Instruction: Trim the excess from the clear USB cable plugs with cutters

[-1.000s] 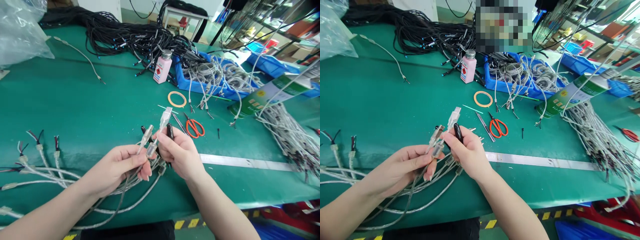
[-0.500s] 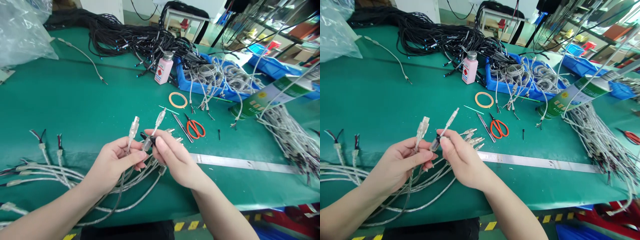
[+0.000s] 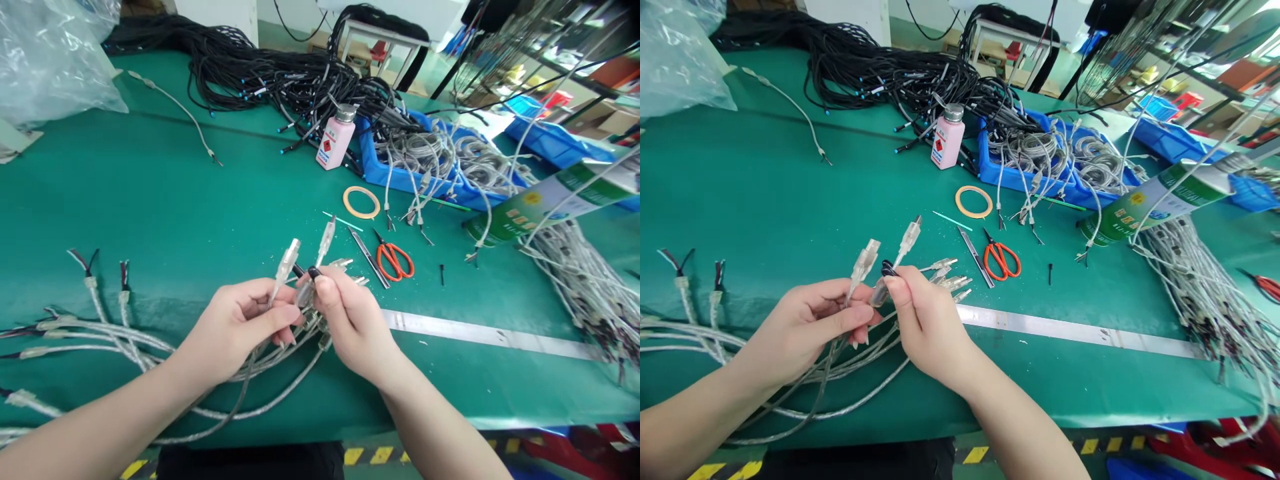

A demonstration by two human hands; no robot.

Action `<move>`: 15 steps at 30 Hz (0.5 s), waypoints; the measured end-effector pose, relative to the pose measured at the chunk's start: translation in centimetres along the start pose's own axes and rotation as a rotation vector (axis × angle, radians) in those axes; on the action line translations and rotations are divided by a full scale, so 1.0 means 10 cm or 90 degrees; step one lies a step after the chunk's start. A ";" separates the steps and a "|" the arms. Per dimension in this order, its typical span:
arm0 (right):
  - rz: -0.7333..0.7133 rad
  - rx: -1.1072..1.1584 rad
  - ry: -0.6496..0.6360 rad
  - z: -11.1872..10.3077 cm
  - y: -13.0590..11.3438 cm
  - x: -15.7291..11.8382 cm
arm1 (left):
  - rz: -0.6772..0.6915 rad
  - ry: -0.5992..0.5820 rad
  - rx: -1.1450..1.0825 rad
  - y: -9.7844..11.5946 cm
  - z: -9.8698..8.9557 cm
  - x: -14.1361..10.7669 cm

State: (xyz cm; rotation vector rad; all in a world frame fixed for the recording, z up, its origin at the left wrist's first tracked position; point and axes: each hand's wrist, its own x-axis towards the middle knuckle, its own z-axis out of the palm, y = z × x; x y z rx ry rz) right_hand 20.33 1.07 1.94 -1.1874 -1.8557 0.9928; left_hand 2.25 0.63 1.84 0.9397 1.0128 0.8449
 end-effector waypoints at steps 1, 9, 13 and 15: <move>0.007 0.033 -0.032 -0.01 0.00 0.01 | 0.001 0.007 -0.006 -0.01 -0.01 0.01; -0.037 -0.005 -0.071 0.01 -0.02 0.01 | -0.008 -0.036 0.003 0.00 -0.02 0.02; -0.036 -0.084 0.008 0.00 0.02 0.04 | -0.036 -0.051 0.019 -0.02 -0.03 0.01; 0.018 -0.111 0.043 -0.04 0.05 0.06 | 0.000 -0.005 0.107 -0.02 -0.04 0.02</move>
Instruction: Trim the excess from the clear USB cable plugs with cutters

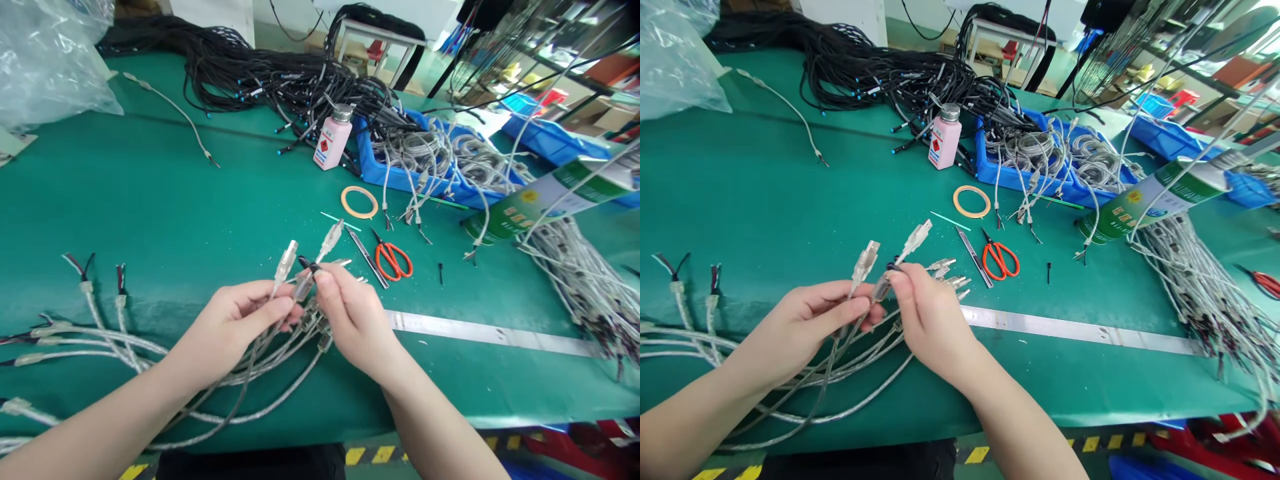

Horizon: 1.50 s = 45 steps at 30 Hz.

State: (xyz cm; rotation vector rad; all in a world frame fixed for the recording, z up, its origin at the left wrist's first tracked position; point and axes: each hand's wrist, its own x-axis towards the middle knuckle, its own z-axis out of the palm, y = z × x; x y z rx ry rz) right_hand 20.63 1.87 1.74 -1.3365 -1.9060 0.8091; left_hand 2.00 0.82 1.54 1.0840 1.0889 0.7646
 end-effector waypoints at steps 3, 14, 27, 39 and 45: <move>0.093 -0.074 0.102 -0.07 0.07 0.04 | 0.074 0.089 0.162 0.04 -0.01 0.00; 0.116 0.485 -0.167 -0.05 -0.07 -0.01 | -0.029 -0.182 0.003 0.07 0.01 -0.02; 0.200 0.645 0.044 0.07 0.01 0.05 | -0.057 -0.190 0.050 0.19 -0.21 0.03; 0.154 0.636 0.066 0.07 -0.01 0.04 | -0.092 -0.056 0.029 0.32 -0.13 0.00; 0.152 0.640 0.107 0.05 0.02 0.05 | -0.082 -0.068 0.128 0.36 -0.14 0.02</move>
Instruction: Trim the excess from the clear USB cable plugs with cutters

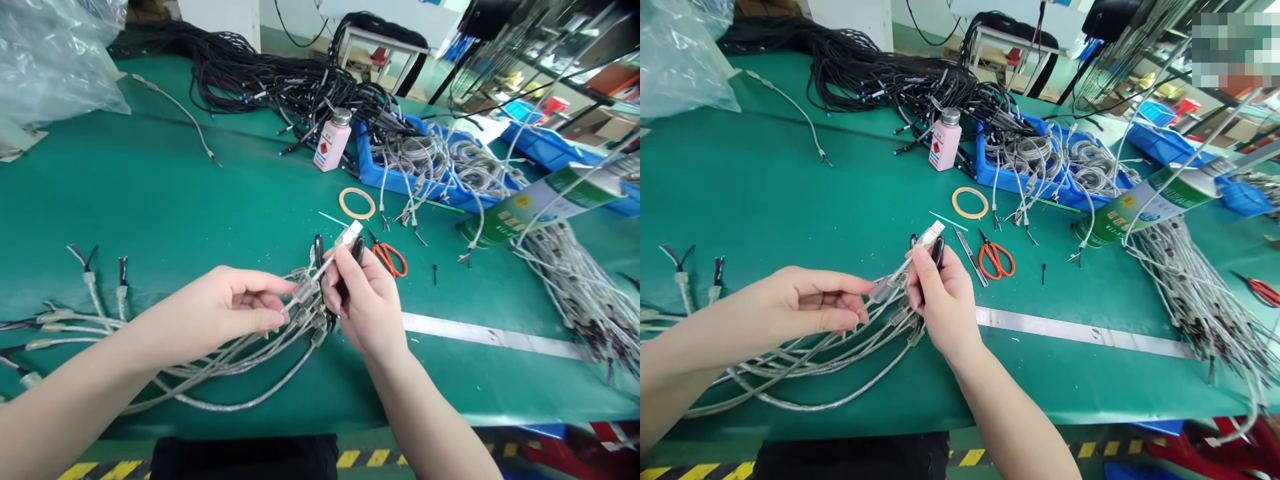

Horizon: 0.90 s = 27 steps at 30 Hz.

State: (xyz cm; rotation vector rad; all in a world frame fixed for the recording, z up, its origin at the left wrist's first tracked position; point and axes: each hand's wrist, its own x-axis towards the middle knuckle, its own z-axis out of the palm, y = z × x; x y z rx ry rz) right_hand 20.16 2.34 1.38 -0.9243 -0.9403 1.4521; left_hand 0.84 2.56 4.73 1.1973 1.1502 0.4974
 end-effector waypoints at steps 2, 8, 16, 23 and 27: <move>-0.012 0.005 0.014 -0.01 -0.01 0.01 | 0.001 -0.013 0.012 0.02 0.01 0.01; -0.027 -0.018 0.027 -0.02 -0.02 0.03 | 0.016 -0.004 -0.087 0.04 0.14 0.05; -0.061 -0.152 0.003 -0.01 -0.03 0.02 | 0.052 0.021 -0.292 -0.14 0.17 0.16; -0.020 -0.304 -0.115 -0.02 -0.07 -0.09 | 0.056 0.062 -0.328 -0.15 0.19 0.12; -0.053 -0.370 -0.226 0.01 -0.05 -0.13 | 0.086 0.093 -0.249 -0.18 0.21 0.10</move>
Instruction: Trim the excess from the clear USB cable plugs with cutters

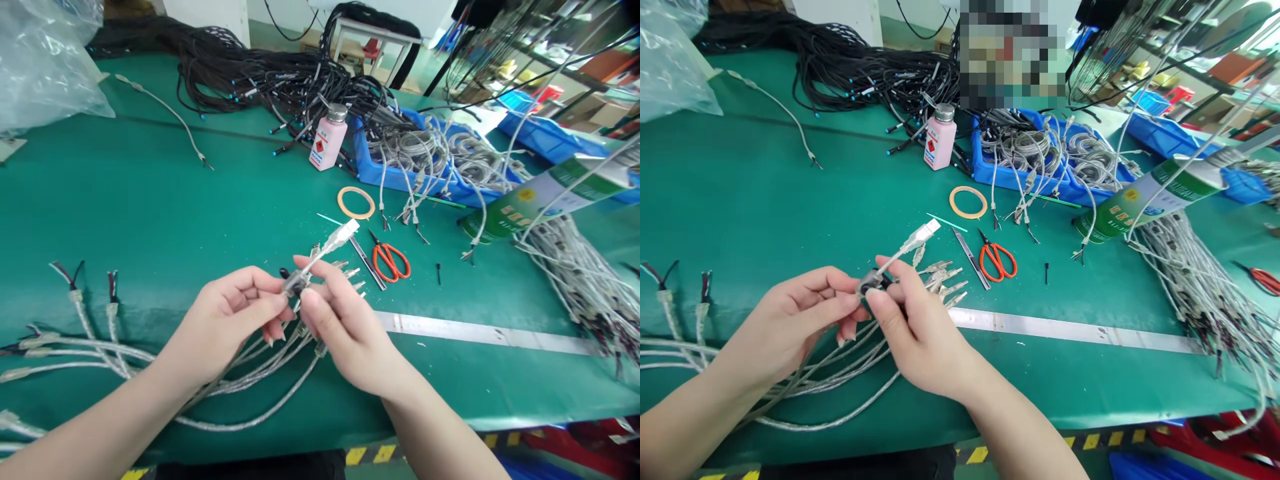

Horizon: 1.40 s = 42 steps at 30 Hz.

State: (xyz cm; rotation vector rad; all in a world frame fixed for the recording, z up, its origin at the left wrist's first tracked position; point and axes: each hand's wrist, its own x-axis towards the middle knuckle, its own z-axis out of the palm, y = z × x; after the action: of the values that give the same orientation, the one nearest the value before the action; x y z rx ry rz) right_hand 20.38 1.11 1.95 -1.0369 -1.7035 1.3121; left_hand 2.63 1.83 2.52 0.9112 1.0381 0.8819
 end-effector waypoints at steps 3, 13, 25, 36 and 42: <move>-0.036 -0.037 -0.020 0.05 0.01 0.00 | 0.033 0.023 0.126 -0.02 -0.01 -0.04; -0.061 -0.190 0.122 0.01 0.05 0.02 | -0.009 -0.071 0.117 0.00 0.00 -0.07; 0.008 0.006 -0.027 -0.04 0.02 0.05 | -0.018 -0.056 0.014 -0.04 -0.02 -0.03; 0.085 0.254 0.037 -0.05 0.12 0.16 | -0.102 -0.161 -0.070 0.02 -0.04 -0.01; 0.106 0.330 0.128 -0.04 0.08 0.15 | -0.178 -0.227 -0.106 0.01 -0.05 -0.02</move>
State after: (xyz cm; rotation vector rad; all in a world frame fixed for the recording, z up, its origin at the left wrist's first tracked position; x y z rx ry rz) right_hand 20.24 2.73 1.35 -0.9705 -1.0621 1.5842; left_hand 2.13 1.80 2.52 0.7284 0.7487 0.5376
